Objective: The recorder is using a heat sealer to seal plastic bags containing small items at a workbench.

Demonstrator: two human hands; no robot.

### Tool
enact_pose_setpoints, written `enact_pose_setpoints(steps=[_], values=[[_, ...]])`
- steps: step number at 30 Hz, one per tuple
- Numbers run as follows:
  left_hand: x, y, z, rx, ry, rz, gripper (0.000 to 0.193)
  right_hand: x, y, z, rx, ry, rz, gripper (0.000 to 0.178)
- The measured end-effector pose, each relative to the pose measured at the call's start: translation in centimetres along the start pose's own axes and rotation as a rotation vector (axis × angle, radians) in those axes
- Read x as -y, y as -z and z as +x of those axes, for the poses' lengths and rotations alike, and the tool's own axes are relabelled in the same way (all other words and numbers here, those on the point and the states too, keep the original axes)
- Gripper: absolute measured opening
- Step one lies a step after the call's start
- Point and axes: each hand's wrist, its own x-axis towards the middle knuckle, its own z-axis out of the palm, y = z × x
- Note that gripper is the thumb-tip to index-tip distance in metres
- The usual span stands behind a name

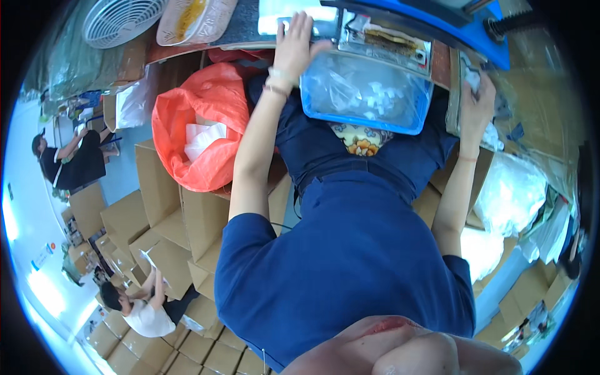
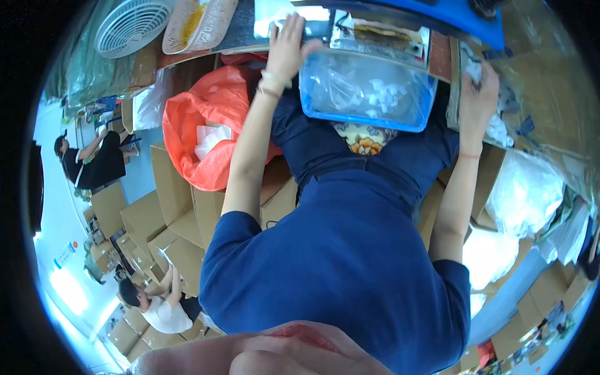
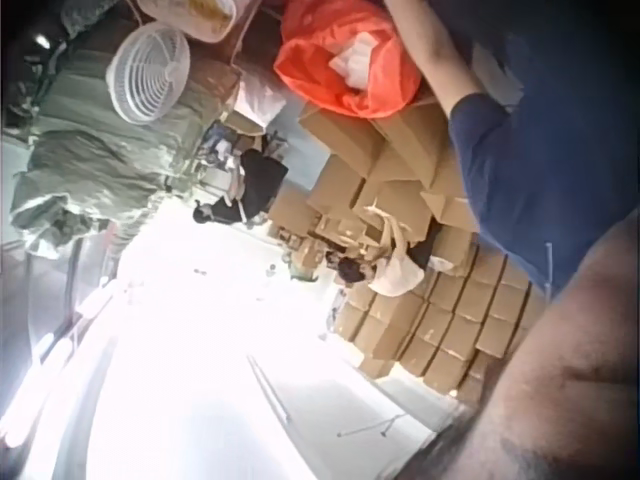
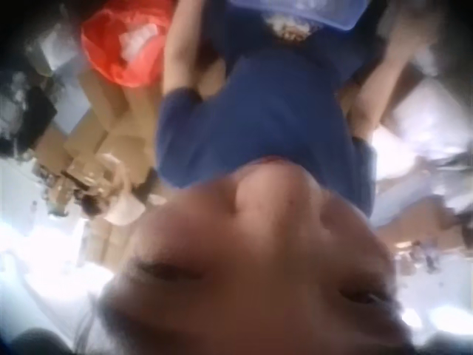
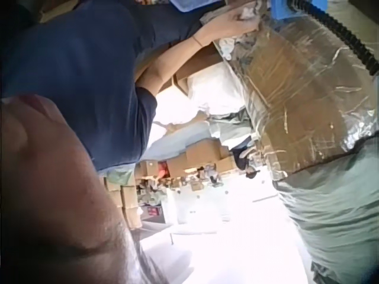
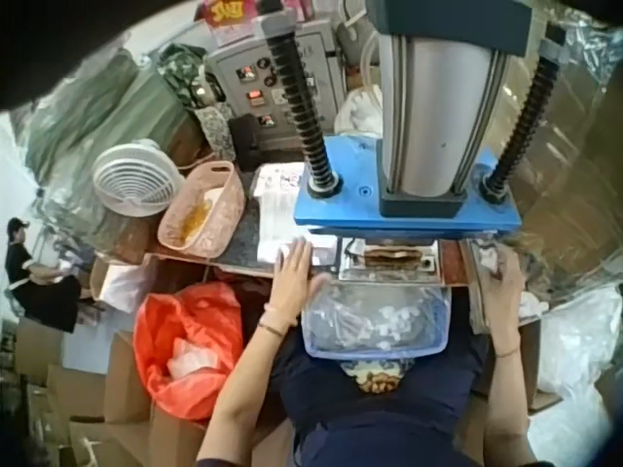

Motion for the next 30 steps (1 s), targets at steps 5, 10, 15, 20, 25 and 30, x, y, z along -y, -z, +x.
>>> enact_pose_setpoints(steps=[5,10,15,20,25,30], values=[[-1.2,2.3,-2.0,-0.082,-0.062,-0.066,0.033,-1.7,2.1,-0.3,0.121,-0.016,0.053,0.038],[-1.0,3.3,-0.2,-0.101,-0.058,-0.196,0.017,-1.7,1.3,0.2,0.076,-0.155,0.288,0.033],[-5.2,7.5,-0.3,-0.121,0.219,-0.608,0.014,5.0,3.1,-1.2,0.281,-0.117,0.393,0.028],[-9.0,10.4,0.0,0.194,0.598,-1.087,0.021,9.5,0.3,-4.8,0.514,-0.21,0.724,0.029],[-10.7,10.8,-0.6,0.263,0.621,-1.327,0.019,14.3,2.4,0.1,0.398,0.115,0.605,0.024],[-11.9,10.9,0.4,0.385,0.609,-1.352,0.021,13.0,1.7,0.3,0.426,0.152,0.564,0.022]])
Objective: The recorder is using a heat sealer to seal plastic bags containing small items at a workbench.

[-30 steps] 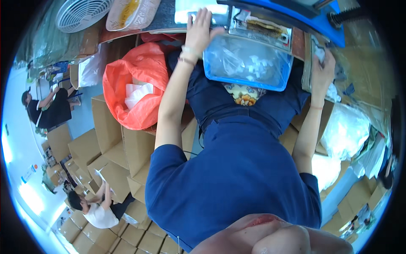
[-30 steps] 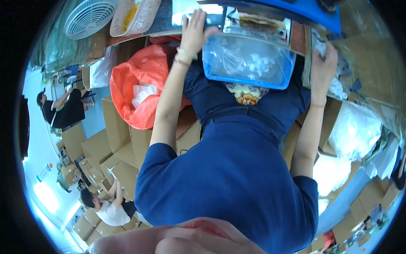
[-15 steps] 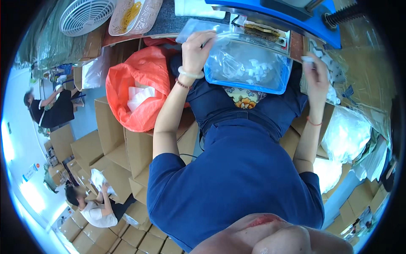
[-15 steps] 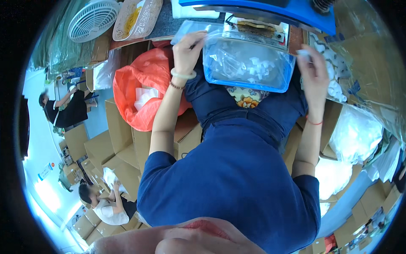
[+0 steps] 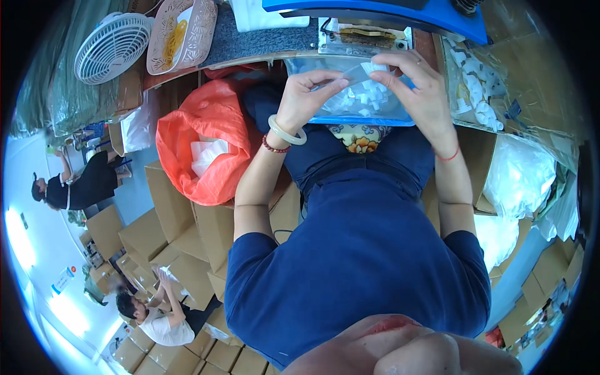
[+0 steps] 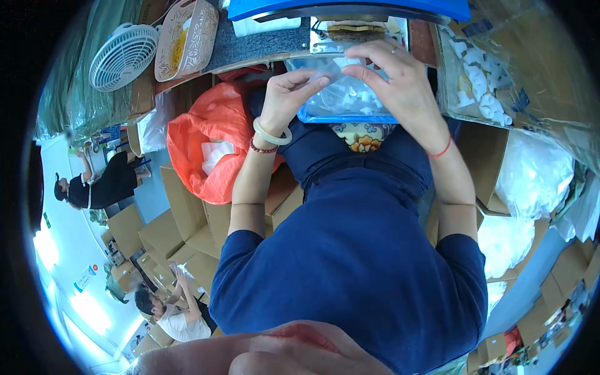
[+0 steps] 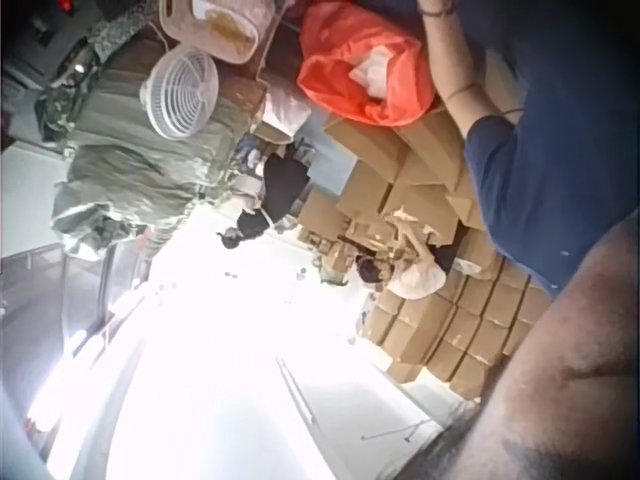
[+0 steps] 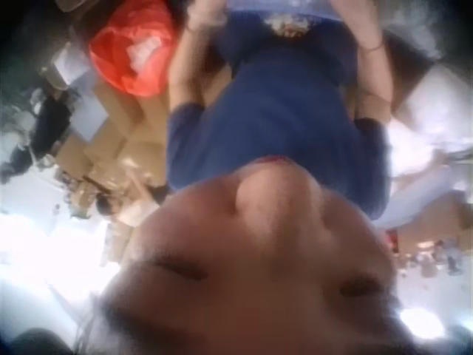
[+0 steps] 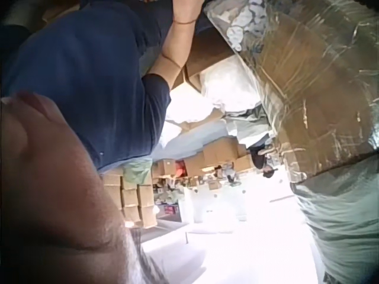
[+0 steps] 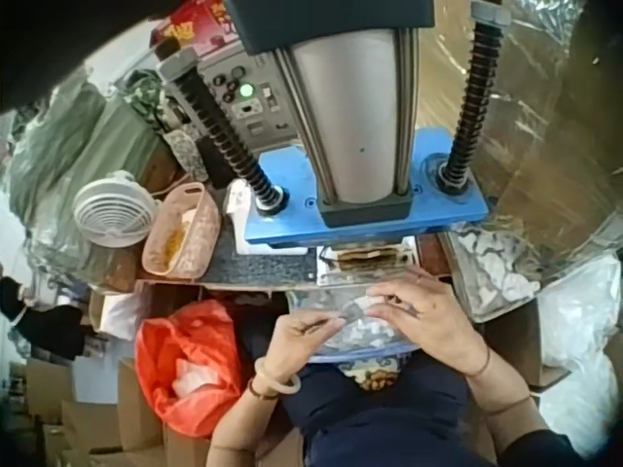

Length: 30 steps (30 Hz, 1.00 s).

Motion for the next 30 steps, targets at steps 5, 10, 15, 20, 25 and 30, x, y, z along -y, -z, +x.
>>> enact_pose_setpoints(steps=[5,10,15,20,25,30], values=[[0.2,0.7,1.1,0.374,0.097,0.012,0.023,-0.6,2.2,1.8,0.367,0.079,-0.245,0.025],[2.5,-1.3,3.8,0.349,0.363,-0.447,0.023,-4.3,1.2,1.0,0.046,-0.224,-0.397,0.026],[3.3,-1.4,6.6,0.097,0.417,-0.624,0.023,-5.0,4.3,-0.6,-0.187,-0.158,-0.692,0.026],[3.2,-2.2,6.9,0.156,0.373,-0.678,0.025,-13.3,6.6,-1.9,-0.202,-0.021,-1.161,0.023],[3.2,0.6,6.8,0.205,0.282,0.016,0.024,-14.0,7.6,-1.7,-0.212,-0.222,-1.062,0.028],[4.8,11.2,12.7,-0.426,-0.672,1.296,0.039,-10.7,6.1,-1.3,-0.407,-0.128,-0.752,0.03]])
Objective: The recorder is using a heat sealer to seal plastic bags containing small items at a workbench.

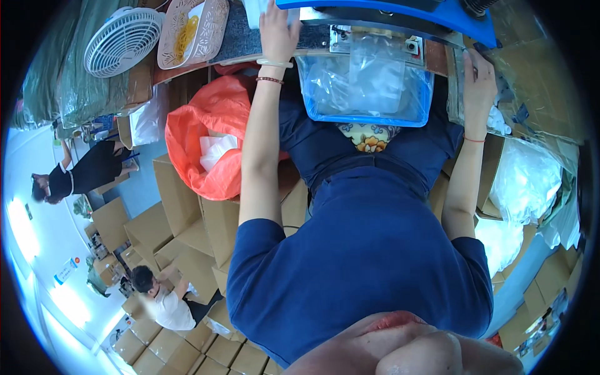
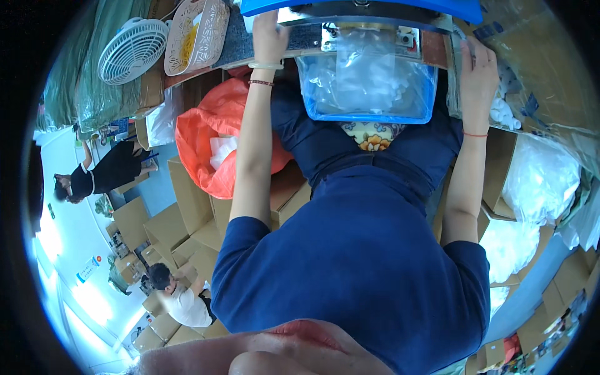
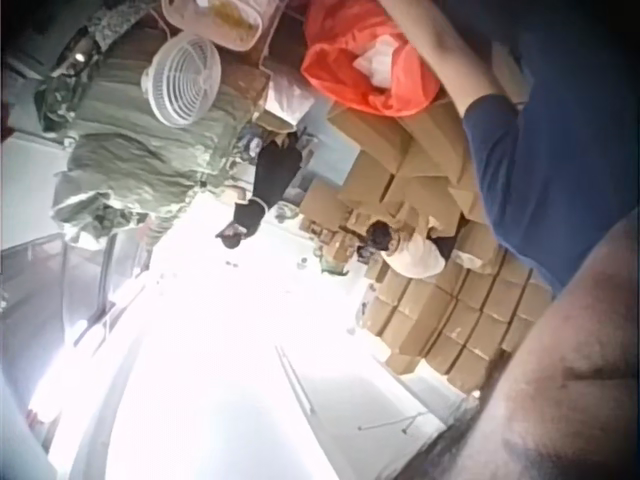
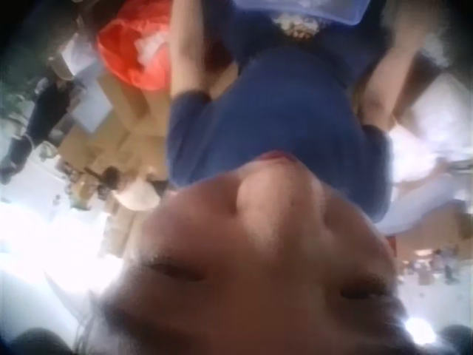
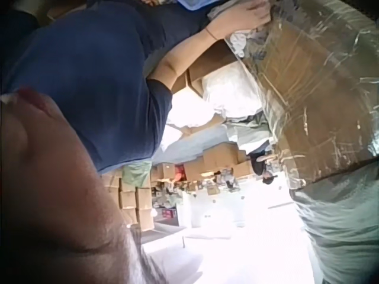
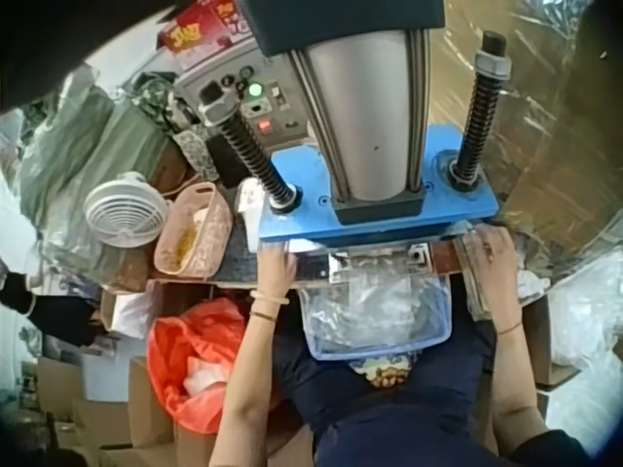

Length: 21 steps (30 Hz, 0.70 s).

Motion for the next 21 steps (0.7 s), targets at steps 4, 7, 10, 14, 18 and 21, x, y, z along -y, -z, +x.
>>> enact_pose_setpoints(steps=[4,7,10,14,18,21], values=[[-4.5,-0.2,-5.9,0.14,-0.121,-0.084,0.047,0.8,2.5,-0.9,0.034,-0.376,0.176,0.032],[-3.7,1.7,-7.3,0.004,-0.079,-0.109,0.019,2.7,4.3,-1.6,0.074,-0.42,0.157,0.033],[-5.8,4.1,-5.7,0.011,0.16,-0.362,0.012,5.4,5.7,-2.4,0.235,-0.208,0.414,0.029],[-8.2,7.9,-5.9,0.157,0.611,-0.853,0.017,9.7,2.9,-5.9,0.482,-0.068,0.707,0.027],[-9.5,9.0,-5.6,0.134,0.549,-0.853,0.016,12.2,3.2,-3.7,0.446,0.018,0.74,0.026],[-11.1,9.0,-5.5,0.233,0.65,-1.12,0.017,13.1,3.3,-1.2,0.265,0.196,0.76,0.026]])
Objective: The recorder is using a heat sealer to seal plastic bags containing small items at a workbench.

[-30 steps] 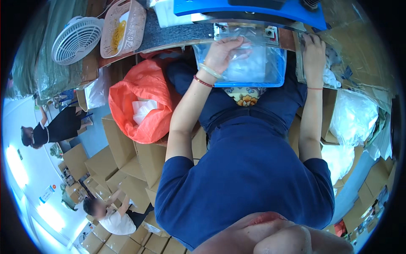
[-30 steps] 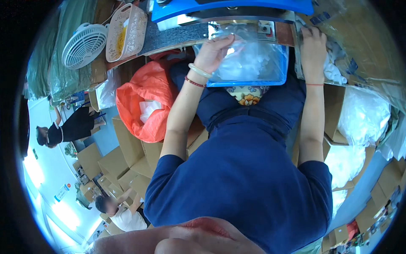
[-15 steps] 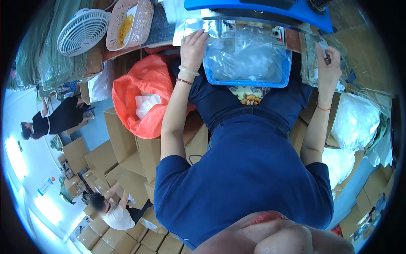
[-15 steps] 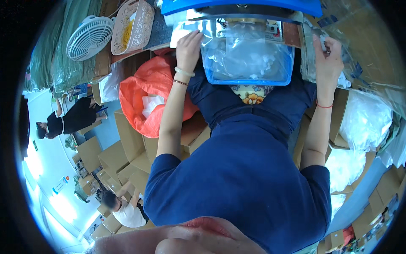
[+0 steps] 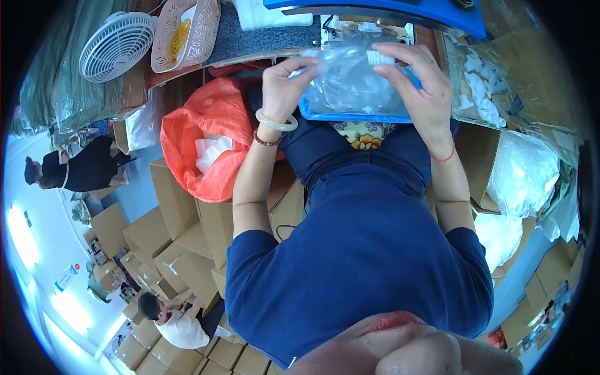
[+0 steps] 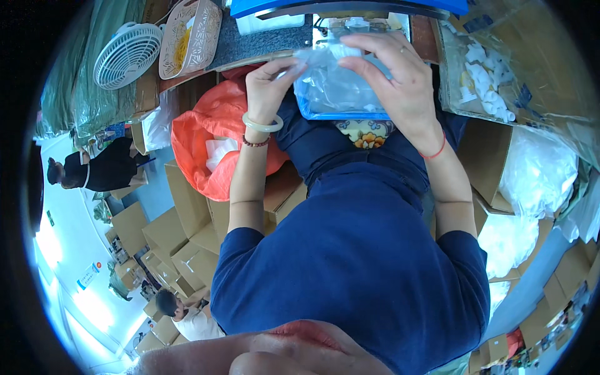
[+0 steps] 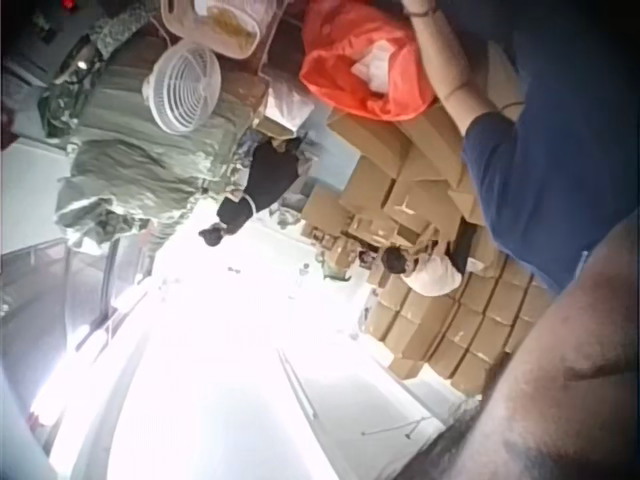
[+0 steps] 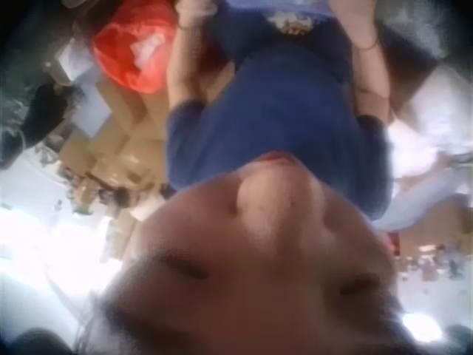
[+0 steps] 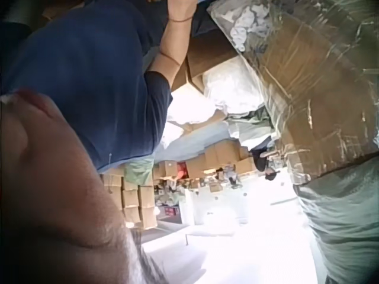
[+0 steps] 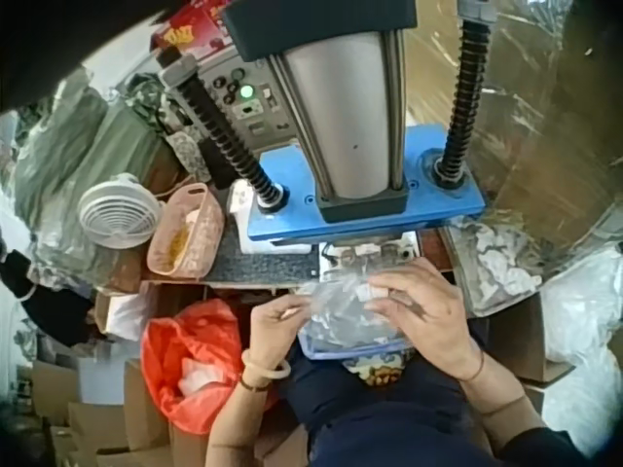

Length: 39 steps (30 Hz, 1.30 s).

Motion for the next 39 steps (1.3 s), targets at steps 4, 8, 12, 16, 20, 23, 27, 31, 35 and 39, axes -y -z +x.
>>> enact_pose_setpoints(steps=[4,8,12,16,20,23,27,31,35,39], values=[[-2.2,-1.7,-0.5,0.149,0.092,-0.062,0.017,-0.8,0.5,0.7,0.085,0.096,-0.095,0.025],[-1.5,-1.4,-0.3,0.42,0.142,-0.008,0.017,-0.9,2.4,2.0,0.474,0.1,-0.217,0.027],[0.6,-3.0,-0.4,0.538,0.397,-0.345,0.021,-2.5,1.5,0.6,0.356,-0.34,-0.025,0.029],[1.6,-4.3,1.8,0.427,0.588,-0.656,0.019,-5.1,3.8,-0.5,0.103,-0.341,-0.348,0.033],[2.9,-5.8,4.6,0.333,0.533,-0.697,0.024,-6.2,6.9,-1.9,-0.008,-0.537,-1.008,0.023],[2.2,-6.4,4.2,0.314,0.554,-0.645,0.025,-12.3,8.0,-2.7,-0.018,-0.351,-1.229,0.023],[3.4,-6.4,3.7,0.341,0.45,-0.715,0.019,-16.3,7.4,-3.1,-0.016,-0.11,-1.09,0.03],[3.7,-0.3,8.6,0.013,0.067,0.088,0.028,-14.2,6.9,-1.8,-0.197,-0.254,-0.827,0.031],[10.3,5.9,11.5,0.033,-0.446,1.169,0.068,-13.6,6.0,-1.1,-0.222,-0.17,-0.74,0.034],[9.3,3.1,5.8,-0.059,-0.664,1.041,0.035,-10.4,8.4,-3.1,-0.292,-0.419,-0.715,0.035]])
